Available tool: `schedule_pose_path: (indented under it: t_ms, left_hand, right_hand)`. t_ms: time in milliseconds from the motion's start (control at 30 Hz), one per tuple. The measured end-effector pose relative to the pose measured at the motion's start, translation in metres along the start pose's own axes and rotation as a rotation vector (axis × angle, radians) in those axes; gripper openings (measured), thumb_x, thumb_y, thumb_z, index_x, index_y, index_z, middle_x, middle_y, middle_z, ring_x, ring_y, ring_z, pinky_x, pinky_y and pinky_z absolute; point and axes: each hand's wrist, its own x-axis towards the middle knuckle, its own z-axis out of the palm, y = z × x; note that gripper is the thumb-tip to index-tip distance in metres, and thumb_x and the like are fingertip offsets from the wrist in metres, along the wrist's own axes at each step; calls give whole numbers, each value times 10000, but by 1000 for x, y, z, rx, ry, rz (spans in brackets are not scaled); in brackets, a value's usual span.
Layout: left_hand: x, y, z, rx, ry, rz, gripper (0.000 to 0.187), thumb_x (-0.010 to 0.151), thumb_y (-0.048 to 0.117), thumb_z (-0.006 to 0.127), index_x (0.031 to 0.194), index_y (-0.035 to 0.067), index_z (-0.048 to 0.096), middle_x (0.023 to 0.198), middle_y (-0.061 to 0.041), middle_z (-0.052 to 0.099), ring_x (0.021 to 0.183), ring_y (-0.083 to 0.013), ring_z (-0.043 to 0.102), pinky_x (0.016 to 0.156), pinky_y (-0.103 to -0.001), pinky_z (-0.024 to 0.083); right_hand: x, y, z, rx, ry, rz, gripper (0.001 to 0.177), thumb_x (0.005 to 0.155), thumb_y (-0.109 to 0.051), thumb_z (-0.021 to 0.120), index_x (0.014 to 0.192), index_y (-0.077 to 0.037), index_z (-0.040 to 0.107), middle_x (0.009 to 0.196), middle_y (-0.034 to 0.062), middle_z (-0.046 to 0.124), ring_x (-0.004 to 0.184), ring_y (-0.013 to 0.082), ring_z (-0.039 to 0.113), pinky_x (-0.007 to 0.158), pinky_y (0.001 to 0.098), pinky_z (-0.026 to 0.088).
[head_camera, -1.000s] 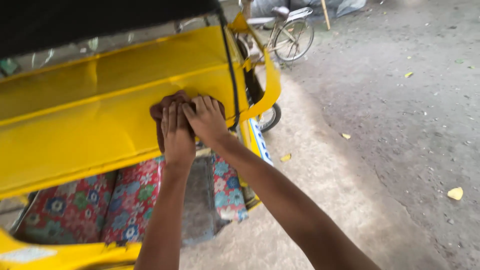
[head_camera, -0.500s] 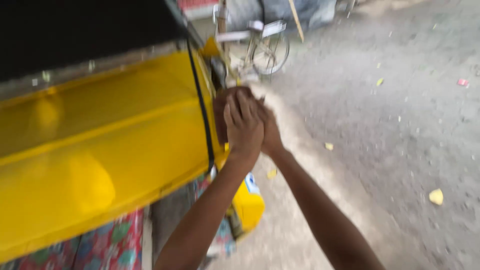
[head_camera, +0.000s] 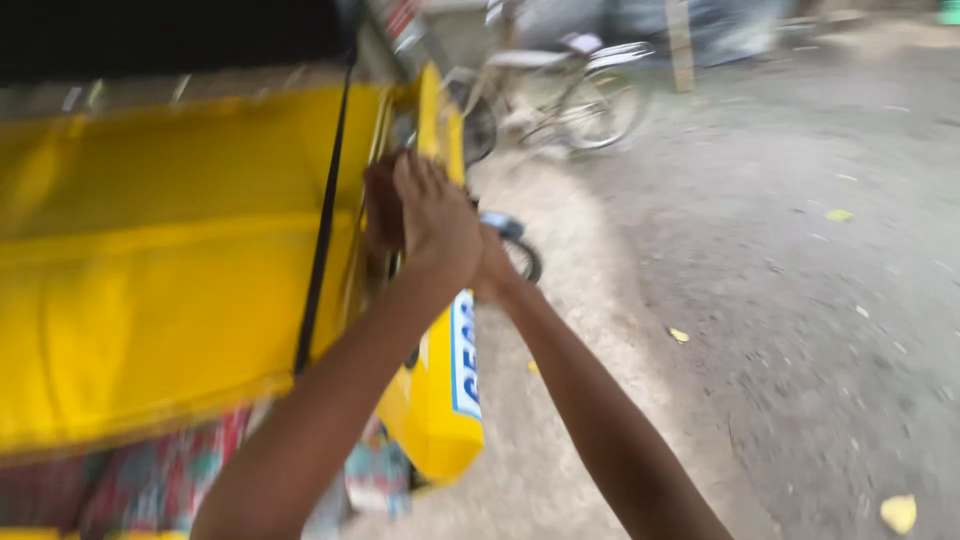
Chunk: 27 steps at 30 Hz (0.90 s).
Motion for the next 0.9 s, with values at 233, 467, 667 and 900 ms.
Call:
schedule_pose_path:
  t_ms: [233,467,667,900]
  left_hand:
    - [22,24,-8,16,-113,-146,698,1004,342,446,1589,5,271,1666,-279,177,1503,-561,53,1130,-693,-29]
    - [78,16,28,-11,-115,-219,669,1036,321,402,1627,74,208,1719,-161,90,1553,-462,-43,1193,-646,-34]
    - [102,5,10,174,-243,-172,741,1024,349,390,1642,55,105,1724,-109,5,1561,-363,-86,1181,-617,-47]
    - [168,-6,17,166,-337,-157,804,1043,408,439,1650,24,80,1729,-133,14,1574,-351,-65,1190,-645,-20]
  right_hand:
    - [23,7,-12,-127,53,-404,919,898,-444,720,1633,-75,310,1733,209,191,1612,361,113,1301,414,154]
    - [72,38,-19,2,76,-451,792,971,-310,603,1641,-44,274,1737,189,207,1633,352,95,1317,411,131]
    - [109,51,-25,120,74,-424,703,1024,-272,488,1643,-28,261,1745,192,192,1642,339,107,1324,404,118]
    - [174,91,-23,181,66,-475,727,1030,-311,473,1656,-28,236,1757,182,143,1647,332,73,1326,420,83]
